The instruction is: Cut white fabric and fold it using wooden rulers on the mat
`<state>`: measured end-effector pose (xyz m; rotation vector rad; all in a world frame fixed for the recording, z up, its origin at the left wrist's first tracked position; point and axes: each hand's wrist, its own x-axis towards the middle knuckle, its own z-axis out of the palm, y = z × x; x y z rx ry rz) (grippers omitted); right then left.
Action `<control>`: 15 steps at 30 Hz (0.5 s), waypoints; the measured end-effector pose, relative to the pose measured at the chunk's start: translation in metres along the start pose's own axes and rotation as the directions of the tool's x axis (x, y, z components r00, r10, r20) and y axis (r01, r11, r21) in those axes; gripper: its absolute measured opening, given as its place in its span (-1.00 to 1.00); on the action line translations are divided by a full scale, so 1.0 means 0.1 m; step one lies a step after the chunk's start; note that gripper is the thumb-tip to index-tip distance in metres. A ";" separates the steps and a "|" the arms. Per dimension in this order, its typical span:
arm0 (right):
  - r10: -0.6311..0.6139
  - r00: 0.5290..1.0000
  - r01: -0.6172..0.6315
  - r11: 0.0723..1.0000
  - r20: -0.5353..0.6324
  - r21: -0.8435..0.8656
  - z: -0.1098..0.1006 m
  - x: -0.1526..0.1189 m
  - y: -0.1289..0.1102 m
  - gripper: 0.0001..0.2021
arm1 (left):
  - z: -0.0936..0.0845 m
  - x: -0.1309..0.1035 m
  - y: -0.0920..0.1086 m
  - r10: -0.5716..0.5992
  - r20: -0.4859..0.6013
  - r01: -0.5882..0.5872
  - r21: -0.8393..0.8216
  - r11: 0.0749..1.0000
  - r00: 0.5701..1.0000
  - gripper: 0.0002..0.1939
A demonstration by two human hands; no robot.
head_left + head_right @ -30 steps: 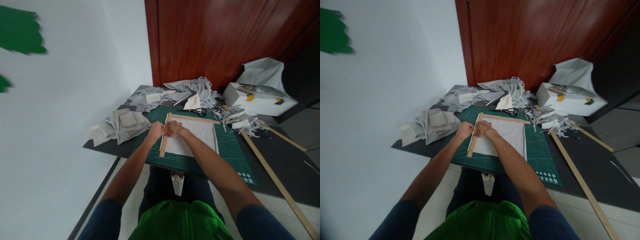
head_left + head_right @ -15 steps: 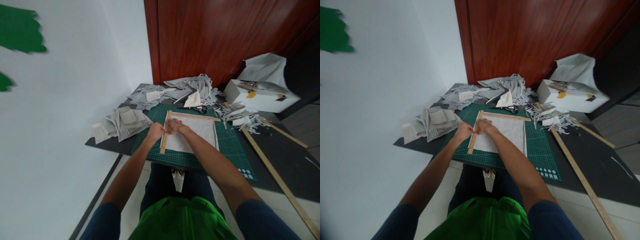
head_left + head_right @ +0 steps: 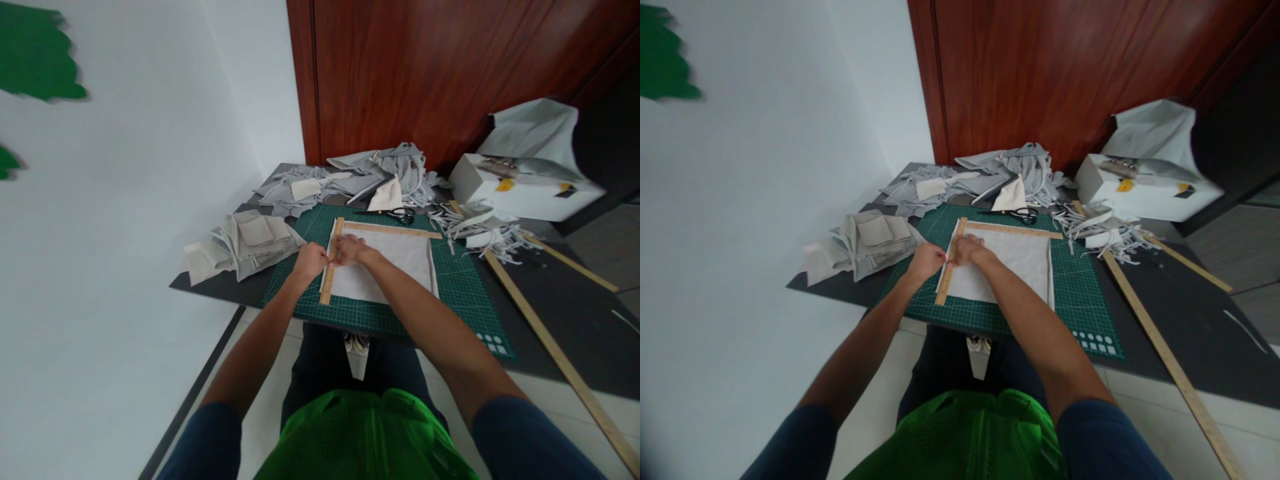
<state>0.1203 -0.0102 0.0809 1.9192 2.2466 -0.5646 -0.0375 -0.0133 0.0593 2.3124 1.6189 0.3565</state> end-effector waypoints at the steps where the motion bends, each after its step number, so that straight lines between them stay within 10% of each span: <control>1: 0.000 1.000 0.000 1.000 0.001 -0.002 0.00 0.00 0.00 -0.16 | -0.01 -0.03 -0.01 0.005 0.014 -0.005 -0.007 1.000 1.000 -0.74; 15: 0.007 0.985 -0.017 0.998 -0.170 -0.061 0.10 -0.13 -0.22 -0.50 | -0.06 -0.19 0.00 0.011 0.049 -0.011 -0.001 1.000 0.999 -0.77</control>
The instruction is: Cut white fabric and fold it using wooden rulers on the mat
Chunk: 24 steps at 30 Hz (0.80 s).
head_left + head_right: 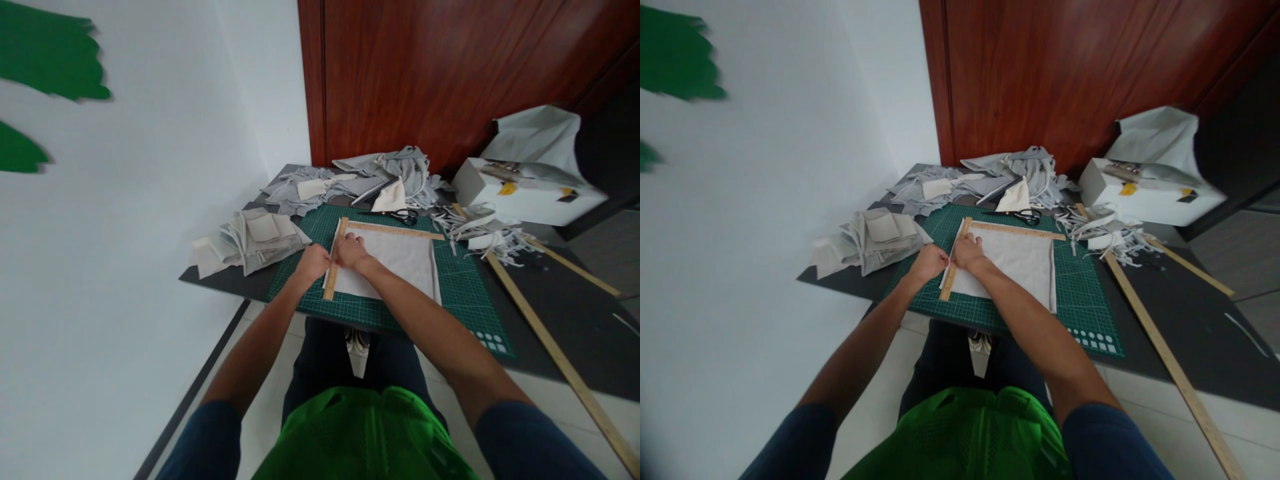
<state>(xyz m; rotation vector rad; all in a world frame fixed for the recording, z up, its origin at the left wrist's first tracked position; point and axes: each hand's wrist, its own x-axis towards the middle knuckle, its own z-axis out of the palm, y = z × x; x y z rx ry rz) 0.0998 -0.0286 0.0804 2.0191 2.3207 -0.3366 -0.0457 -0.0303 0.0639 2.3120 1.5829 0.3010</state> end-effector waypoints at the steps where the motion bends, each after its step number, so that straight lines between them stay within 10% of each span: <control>1: -0.011 1.000 0.011 1.000 0.012 0.001 0.00 -0.03 -0.03 -0.52 | 0.00 0.00 0.01 -0.002 -0.003 0.002 0.002 1.000 1.000 -0.76; 10: -0.037 0.977 0.040 0.999 0.209 -0.007 -0.05 -0.15 -0.03 -0.12 | 0.02 -0.09 0.03 -0.006 -0.027 0.006 -0.031 1.000 1.000 -0.78; 24: -0.022 0.984 0.025 1.000 0.179 -0.016 0.03 -0.11 -0.03 -0.21 | -0.07 -0.35 0.09 -0.025 0.010 0.025 0.007 1.000 1.000 -0.76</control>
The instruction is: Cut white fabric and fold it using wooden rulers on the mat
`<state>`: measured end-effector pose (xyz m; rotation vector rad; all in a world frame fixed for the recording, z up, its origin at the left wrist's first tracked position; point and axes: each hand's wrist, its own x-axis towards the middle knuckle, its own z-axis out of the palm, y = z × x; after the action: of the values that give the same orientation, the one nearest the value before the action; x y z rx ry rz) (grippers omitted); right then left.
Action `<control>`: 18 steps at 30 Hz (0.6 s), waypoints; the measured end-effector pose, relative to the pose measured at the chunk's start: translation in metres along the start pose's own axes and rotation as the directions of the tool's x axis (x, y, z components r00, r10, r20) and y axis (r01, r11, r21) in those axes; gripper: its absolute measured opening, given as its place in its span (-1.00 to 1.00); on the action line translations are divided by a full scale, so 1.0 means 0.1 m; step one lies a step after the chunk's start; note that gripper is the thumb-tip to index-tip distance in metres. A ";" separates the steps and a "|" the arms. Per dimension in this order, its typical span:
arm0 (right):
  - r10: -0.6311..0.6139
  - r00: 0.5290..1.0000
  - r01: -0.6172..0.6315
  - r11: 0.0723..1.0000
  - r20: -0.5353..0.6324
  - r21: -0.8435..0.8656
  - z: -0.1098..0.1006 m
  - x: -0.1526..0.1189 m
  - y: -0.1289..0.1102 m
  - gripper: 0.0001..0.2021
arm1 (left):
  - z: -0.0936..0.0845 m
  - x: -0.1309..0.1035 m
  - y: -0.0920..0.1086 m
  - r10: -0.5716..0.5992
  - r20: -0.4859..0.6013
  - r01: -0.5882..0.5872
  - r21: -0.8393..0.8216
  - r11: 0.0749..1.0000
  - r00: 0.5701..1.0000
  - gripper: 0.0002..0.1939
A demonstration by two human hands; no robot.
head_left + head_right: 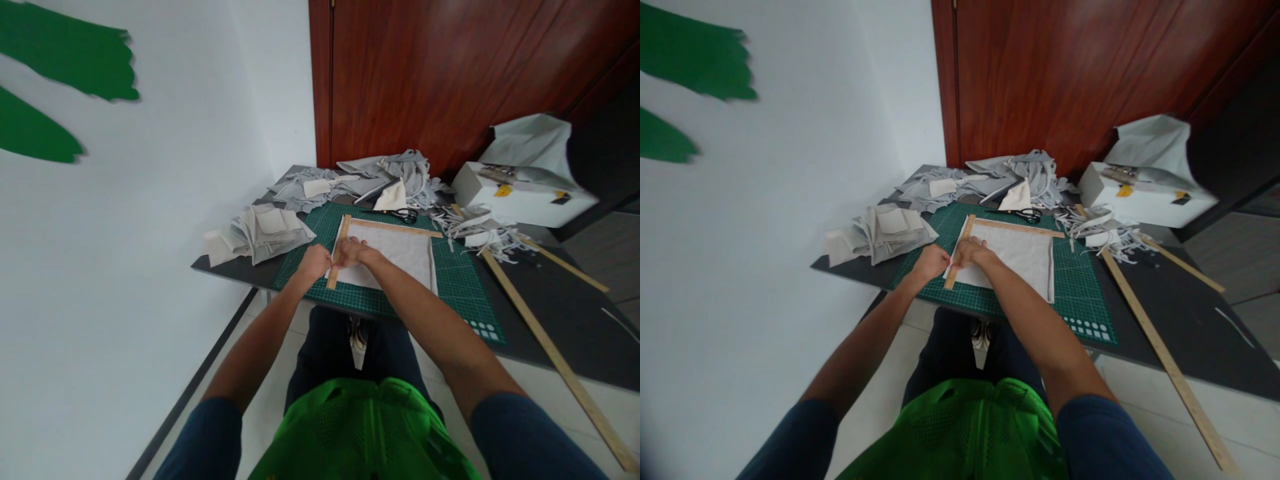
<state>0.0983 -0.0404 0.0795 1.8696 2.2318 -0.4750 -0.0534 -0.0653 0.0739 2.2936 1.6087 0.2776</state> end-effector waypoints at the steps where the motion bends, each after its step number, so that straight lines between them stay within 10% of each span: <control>1: 0.001 1.000 -0.001 1.000 -0.003 0.000 0.00 -0.01 0.00 -0.21 | 0.01 -0.02 0.00 -0.001 0.001 0.001 -0.003 1.000 1.000 -0.78; 18: 0.027 1.000 -0.026 0.999 0.011 -0.032 -0.02 -0.10 -0.02 -0.24 | 0.05 -0.29 -0.04 0.017 -0.023 -0.017 0.009 1.000 1.000 -0.79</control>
<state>0.0986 -0.0492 0.0846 1.8737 2.1917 -0.4412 -0.0647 -0.0919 0.0683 2.3201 1.6052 0.3021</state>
